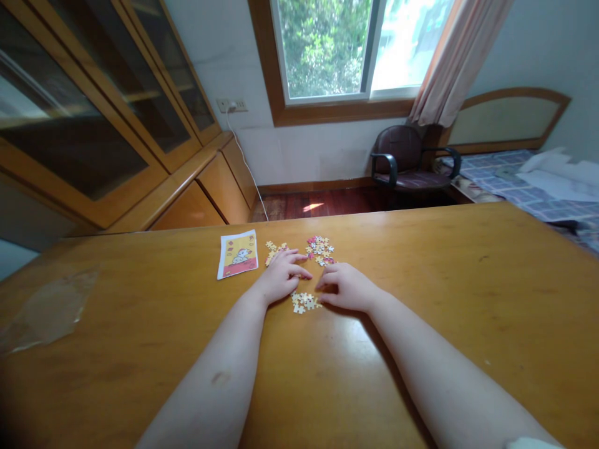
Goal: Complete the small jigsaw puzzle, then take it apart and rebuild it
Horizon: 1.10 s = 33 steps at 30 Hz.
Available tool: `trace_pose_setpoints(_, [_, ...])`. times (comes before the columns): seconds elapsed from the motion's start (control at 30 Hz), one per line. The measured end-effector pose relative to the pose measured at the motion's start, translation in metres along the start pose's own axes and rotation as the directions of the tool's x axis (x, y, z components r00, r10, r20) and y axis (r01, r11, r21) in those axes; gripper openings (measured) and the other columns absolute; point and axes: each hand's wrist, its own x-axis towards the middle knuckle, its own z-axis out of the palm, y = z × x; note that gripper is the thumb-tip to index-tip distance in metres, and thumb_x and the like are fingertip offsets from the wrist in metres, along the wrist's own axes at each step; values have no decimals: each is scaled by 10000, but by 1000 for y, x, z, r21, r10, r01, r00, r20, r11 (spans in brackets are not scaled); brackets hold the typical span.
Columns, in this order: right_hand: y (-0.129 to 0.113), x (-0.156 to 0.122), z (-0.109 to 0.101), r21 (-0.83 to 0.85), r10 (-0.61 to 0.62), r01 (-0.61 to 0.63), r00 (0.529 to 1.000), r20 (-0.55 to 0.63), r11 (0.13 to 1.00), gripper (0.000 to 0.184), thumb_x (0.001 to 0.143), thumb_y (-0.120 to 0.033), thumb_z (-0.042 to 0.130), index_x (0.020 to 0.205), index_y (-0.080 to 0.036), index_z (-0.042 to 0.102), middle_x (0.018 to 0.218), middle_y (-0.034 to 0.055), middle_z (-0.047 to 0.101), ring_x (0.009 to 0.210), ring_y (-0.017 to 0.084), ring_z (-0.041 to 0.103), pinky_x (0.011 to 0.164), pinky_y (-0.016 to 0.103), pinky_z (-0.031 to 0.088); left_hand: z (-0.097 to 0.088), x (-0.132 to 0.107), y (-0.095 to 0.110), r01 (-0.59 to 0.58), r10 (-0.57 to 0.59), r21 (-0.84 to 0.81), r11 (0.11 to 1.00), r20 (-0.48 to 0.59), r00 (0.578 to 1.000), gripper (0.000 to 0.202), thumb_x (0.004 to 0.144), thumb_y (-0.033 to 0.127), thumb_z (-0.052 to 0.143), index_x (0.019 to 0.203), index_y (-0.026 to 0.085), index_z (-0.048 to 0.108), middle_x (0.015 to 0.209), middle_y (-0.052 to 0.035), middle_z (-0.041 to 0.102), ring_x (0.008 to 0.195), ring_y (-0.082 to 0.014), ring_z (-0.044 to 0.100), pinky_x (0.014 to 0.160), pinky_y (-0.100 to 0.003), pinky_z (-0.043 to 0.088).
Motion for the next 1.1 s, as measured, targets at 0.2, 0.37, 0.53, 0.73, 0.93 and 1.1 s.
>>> trace_pose_setpoints(0.2, [5,-1,5,25,61,-62,998,12,998,90,785,-292,693,802,-206,715,821,36,676,771,161,625,751,285,492,-1,3,-3,97,-92,46,994,-104,990,304,778,122,511,741,295,759,1183,11,655,1263,-241,445,1143,-501,230])
trace_pose_setpoints(0.37, [13,1,4,-100,217,-233,965,-148,967,170,853,-293,614,760,-201,721,780,51,665,733,171,619,710,297,487,-1,4,-5,77,-72,34,996,-134,988,303,764,108,519,826,286,757,1160,0,665,1221,-234,477,1112,-467,297])
trace_pose_setpoints(0.53, [9,2,5,-96,97,-103,993,-62,990,252,900,-318,547,1051,-216,722,898,77,678,841,188,629,795,314,491,0,2,-2,7,-5,15,1000,-92,996,336,782,113,522,917,323,747,1202,14,644,1250,-228,455,1150,-489,231])
trace_pose_setpoints(0.73, [8,1,2,-149,138,-158,981,-136,976,227,906,-279,525,892,-184,732,794,66,658,751,176,612,731,297,478,0,1,1,-25,25,3,1000,-30,999,431,757,62,498,982,343,735,1267,22,607,1281,-225,428,1164,-503,200])
trace_pose_setpoints(0.93, [9,0,3,-110,81,-85,996,-45,990,224,868,-261,582,1044,-232,718,918,65,660,831,181,618,796,315,479,-1,0,4,-17,17,15,1000,16,1000,456,779,85,482,1040,376,717,1352,42,548,1333,-247,370,1166,-556,151])
trace_pose_setpoints(1.1, [-5,1,4,-74,60,-59,998,7,996,251,824,-318,654,1052,-226,704,927,64,662,851,190,622,810,326,480,0,1,0,26,-25,38,999,-10,1000,376,788,115,488,922,347,752,1296,37,591,1333,-248,373,1171,-540,139])
